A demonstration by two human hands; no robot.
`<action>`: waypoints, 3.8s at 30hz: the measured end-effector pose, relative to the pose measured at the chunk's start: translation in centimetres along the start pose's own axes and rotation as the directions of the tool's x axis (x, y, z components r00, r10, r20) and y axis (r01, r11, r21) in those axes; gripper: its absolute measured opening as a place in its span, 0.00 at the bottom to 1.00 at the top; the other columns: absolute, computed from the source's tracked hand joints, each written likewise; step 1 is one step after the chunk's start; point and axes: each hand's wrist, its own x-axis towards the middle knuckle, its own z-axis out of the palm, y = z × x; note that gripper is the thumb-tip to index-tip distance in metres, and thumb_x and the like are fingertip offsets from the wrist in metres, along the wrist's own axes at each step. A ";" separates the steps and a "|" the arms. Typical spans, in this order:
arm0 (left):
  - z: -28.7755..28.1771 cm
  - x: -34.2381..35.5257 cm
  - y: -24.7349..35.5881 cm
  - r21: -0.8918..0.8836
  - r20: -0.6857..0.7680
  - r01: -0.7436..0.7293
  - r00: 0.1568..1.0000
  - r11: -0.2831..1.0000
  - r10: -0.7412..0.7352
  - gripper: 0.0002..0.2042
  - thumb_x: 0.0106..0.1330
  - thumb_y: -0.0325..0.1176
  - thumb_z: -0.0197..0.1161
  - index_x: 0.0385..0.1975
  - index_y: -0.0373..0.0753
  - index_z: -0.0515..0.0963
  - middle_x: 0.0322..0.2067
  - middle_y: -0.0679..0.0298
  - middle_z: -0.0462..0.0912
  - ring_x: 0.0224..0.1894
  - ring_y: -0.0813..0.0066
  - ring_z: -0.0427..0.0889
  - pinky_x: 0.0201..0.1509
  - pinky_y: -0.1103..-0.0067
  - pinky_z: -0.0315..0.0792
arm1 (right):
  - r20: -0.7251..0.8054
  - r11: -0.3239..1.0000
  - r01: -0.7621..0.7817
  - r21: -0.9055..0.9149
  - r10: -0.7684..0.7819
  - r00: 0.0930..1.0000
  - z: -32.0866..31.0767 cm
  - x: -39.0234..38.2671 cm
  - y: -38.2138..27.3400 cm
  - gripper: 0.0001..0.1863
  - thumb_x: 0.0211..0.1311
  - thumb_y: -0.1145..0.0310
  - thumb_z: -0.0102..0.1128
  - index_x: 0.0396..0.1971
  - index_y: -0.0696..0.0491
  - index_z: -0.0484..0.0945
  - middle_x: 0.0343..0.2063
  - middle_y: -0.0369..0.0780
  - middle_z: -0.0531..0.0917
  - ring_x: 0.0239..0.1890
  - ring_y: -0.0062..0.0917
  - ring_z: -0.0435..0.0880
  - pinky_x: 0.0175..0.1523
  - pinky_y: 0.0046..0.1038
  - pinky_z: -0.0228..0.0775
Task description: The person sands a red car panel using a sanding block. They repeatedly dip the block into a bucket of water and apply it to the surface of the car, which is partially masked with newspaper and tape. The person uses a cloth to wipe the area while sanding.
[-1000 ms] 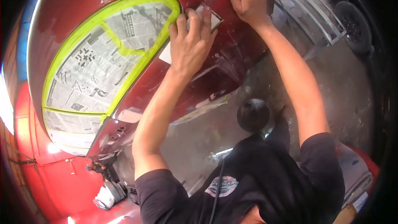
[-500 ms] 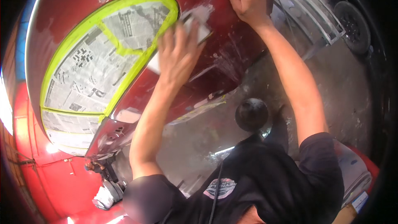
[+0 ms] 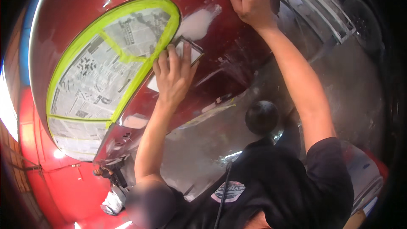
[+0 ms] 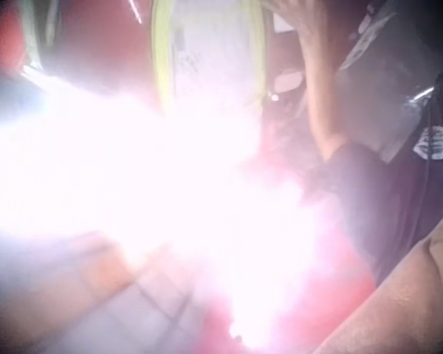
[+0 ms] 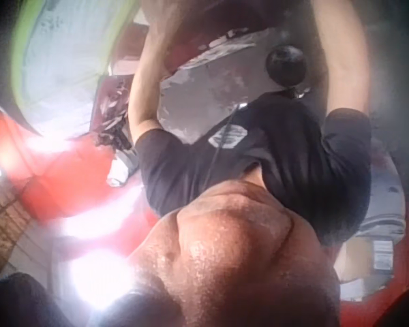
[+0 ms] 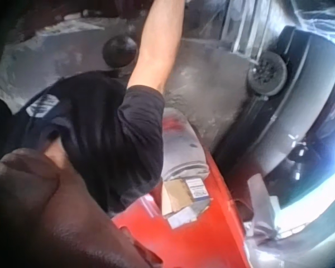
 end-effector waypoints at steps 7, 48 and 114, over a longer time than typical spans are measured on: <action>0.9 7.0 2.6 -0.093 0.043 -0.026 0.999 0.995 0.030 0.33 0.59 0.44 0.78 0.66 0.42 0.78 0.64 0.48 0.73 0.61 0.48 0.74 0.61 0.57 0.69 | 0.056 0.999 -0.015 0.041 0.013 0.998 -0.8 0.4 -0.5 0.23 0.64 0.72 0.65 0.60 0.56 0.81 0.56 0.53 0.79 0.56 0.52 0.80 0.62 0.46 0.74; -0.2 0.1 0.7 0.066 0.029 0.079 0.996 0.995 -0.081 0.34 0.63 0.45 0.74 0.69 0.39 0.75 0.63 0.45 0.73 0.59 0.46 0.73 0.59 0.55 0.69 | 0.025 0.999 -0.010 0.032 0.010 1.000 -0.5 0.0 -0.7 0.22 0.64 0.74 0.64 0.59 0.57 0.81 0.55 0.55 0.78 0.55 0.52 0.80 0.61 0.46 0.74; 1.0 7.9 2.9 -0.029 0.004 0.027 1.000 0.999 -0.026 0.34 0.60 0.44 0.76 0.66 0.37 0.77 0.55 0.46 0.75 0.56 0.47 0.76 0.56 0.57 0.73 | 0.031 0.999 0.037 0.019 -0.037 0.999 -0.3 0.5 -1.1 0.21 0.65 0.75 0.63 0.58 0.57 0.80 0.56 0.53 0.79 0.56 0.52 0.80 0.61 0.46 0.74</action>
